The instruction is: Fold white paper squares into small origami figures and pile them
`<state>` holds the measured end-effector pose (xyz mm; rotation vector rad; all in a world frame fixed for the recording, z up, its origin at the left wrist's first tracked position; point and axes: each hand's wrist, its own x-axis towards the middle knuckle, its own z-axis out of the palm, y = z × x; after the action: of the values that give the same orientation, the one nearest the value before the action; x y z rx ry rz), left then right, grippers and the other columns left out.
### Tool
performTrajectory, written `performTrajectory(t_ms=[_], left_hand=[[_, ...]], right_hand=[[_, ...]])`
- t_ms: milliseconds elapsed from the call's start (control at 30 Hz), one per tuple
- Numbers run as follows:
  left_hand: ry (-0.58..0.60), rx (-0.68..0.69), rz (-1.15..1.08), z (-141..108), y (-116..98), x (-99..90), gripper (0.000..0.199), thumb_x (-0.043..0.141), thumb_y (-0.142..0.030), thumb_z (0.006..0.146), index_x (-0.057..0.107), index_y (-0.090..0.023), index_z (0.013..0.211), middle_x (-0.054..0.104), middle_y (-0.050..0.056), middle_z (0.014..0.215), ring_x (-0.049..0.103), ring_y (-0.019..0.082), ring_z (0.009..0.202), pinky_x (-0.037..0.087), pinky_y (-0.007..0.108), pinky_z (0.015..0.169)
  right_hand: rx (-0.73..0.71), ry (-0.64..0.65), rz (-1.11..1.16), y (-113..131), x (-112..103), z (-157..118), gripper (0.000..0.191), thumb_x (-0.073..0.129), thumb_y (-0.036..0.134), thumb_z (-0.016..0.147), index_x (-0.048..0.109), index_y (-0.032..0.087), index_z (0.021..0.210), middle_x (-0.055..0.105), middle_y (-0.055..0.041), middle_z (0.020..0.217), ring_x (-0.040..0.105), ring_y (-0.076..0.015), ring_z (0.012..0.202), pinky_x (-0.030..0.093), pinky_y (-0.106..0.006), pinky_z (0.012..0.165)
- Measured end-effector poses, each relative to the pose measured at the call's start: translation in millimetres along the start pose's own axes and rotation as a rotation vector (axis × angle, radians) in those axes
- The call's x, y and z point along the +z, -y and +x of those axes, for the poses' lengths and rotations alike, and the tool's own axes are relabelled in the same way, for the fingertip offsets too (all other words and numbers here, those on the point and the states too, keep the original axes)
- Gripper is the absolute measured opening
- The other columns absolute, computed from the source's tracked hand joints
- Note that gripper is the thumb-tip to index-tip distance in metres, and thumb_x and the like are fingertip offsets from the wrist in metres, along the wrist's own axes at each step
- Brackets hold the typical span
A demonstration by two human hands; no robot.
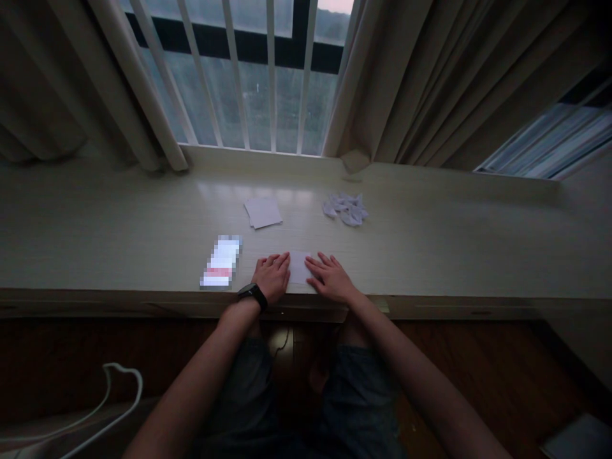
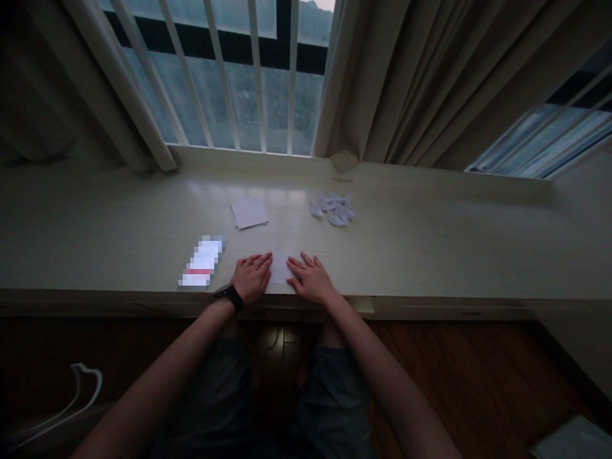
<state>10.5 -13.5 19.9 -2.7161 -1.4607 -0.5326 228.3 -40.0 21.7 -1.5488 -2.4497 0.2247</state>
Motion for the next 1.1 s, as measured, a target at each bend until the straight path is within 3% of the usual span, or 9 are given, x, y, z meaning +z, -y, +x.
performTrajectory(t_ms=[167, 333, 400, 500, 600, 800, 933, 1000, 1100], left_hand=[[-0.022, -0.008, -0.031, 0, 1, 0.9, 0.043, 0.037, -0.026, 0.091, 0.047, -0.021, 0.132, 0.048, 0.006, 0.137, 0.045, 0.027, 0.118, 0.031, 0.045, 0.093], [-0.011, 0.049, -0.098, -3, 6, 1.2, 0.041, 0.042, -0.020, 0.088, 0.054, -0.029, 0.126, 0.052, 0.001, 0.133, 0.044, 0.025, 0.120, 0.031, 0.044, 0.095], [-0.002, 0.060, -0.121, -4, 8, 1.9, 0.040, 0.045, -0.017, 0.085, 0.057, -0.029, 0.121, 0.054, 0.001, 0.132, 0.044, 0.025, 0.121, 0.030, 0.044, 0.095], [-0.001, 0.064, -0.158, -5, 10, 3.5, 0.040, 0.047, -0.015, 0.083, 0.060, -0.028, 0.119, 0.057, 0.001, 0.128, 0.046, 0.024, 0.119, 0.031, 0.044, 0.096], [-0.008, 0.063, -0.208, -4, 10, 4.0, 0.037, 0.047, -0.017, 0.083, 0.063, -0.028, 0.115, 0.060, 0.001, 0.124, 0.047, 0.023, 0.118, 0.032, 0.044, 0.097], [0.030, 0.023, -0.386, -6, 13, -4.4, 0.034, 0.046, -0.019, 0.082, 0.066, -0.026, 0.109, 0.063, 0.000, 0.119, 0.048, 0.022, 0.119, 0.033, 0.044, 0.101], [-0.015, -0.007, -0.659, -13, 12, -15.4, 0.033, 0.047, -0.024, 0.084, 0.066, -0.022, 0.111, 0.063, 0.003, 0.119, 0.049, 0.022, 0.120, 0.039, 0.040, 0.100], [-0.054, -0.109, -0.768, -15, 7, -20.4, 0.033, 0.054, -0.031, 0.082, 0.066, -0.020, 0.111, 0.066, 0.006, 0.113, 0.057, 0.022, 0.108, 0.045, 0.036, 0.091], [-0.099, -0.286, -0.856, -14, -2, -25.6, 0.031, 0.056, -0.040, 0.082, 0.071, -0.018, 0.096, 0.072, 0.007, 0.089, 0.065, 0.020, 0.081, 0.050, 0.031, 0.075]], right_hand=[[-0.040, 0.064, 0.002, -7, -4, 3, 0.067, 0.047, 0.055, 0.084, 0.030, 0.027, 0.142, 0.035, -0.0029, 0.146, 0.021, -0.0286, 0.138, 0.017, -0.052, 0.110], [-0.138, 0.022, -0.032, -5, -2, -7, 0.076, 0.053, 0.062, 0.077, 0.032, 0.027, 0.142, 0.033, -0.0056, 0.147, 0.019, -0.0329, 0.138, 0.016, -0.056, 0.108], [-0.199, -0.025, -0.054, -1, 1, -15, 0.070, 0.058, 0.056, 0.077, 0.039, 0.026, 0.138, 0.036, -0.0072, 0.145, 0.020, -0.0335, 0.137, 0.016, -0.057, 0.108], [-0.287, -0.103, -0.065, 8, 7, -26, 0.048, 0.055, 0.033, 0.083, 0.050, 0.026, 0.131, 0.048, -0.0048, 0.137, 0.026, -0.0290, 0.135, 0.014, -0.054, 0.110], [-0.335, -0.138, -0.033, 17, 17, -29, 0.042, 0.052, 0.022, 0.083, 0.056, 0.027, 0.124, 0.056, -0.0021, 0.129, 0.034, -0.0262, 0.131, 0.015, -0.052, 0.111], [-0.243, -0.165, 0.077, 31, 30, -23, 0.035, 0.047, 0.018, 0.084, 0.062, 0.029, 0.114, 0.063, -0.0009, 0.118, 0.046, -0.0212, 0.121, 0.018, -0.048, 0.111], [-0.076, -0.300, 0.210, 41, 18, -12, 0.031, 0.040, 0.020, 0.089, 0.063, 0.023, 0.109, 0.065, -0.0069, 0.110, 0.053, -0.0200, 0.111, 0.028, -0.044, 0.107], [0.057, -0.392, 0.297, 44, 5, -3, 0.028, 0.039, 0.027, 0.091, 0.063, 0.020, 0.102, 0.066, -0.0097, 0.104, 0.057, -0.0210, 0.101, 0.036, -0.041, 0.100], [0.140, -0.396, 0.460, 44, -17, 12, 0.029, 0.042, 0.037, 0.091, 0.064, 0.018, 0.096, 0.067, -0.0088, 0.092, 0.059, -0.0204, 0.089, 0.044, -0.033, 0.084]])
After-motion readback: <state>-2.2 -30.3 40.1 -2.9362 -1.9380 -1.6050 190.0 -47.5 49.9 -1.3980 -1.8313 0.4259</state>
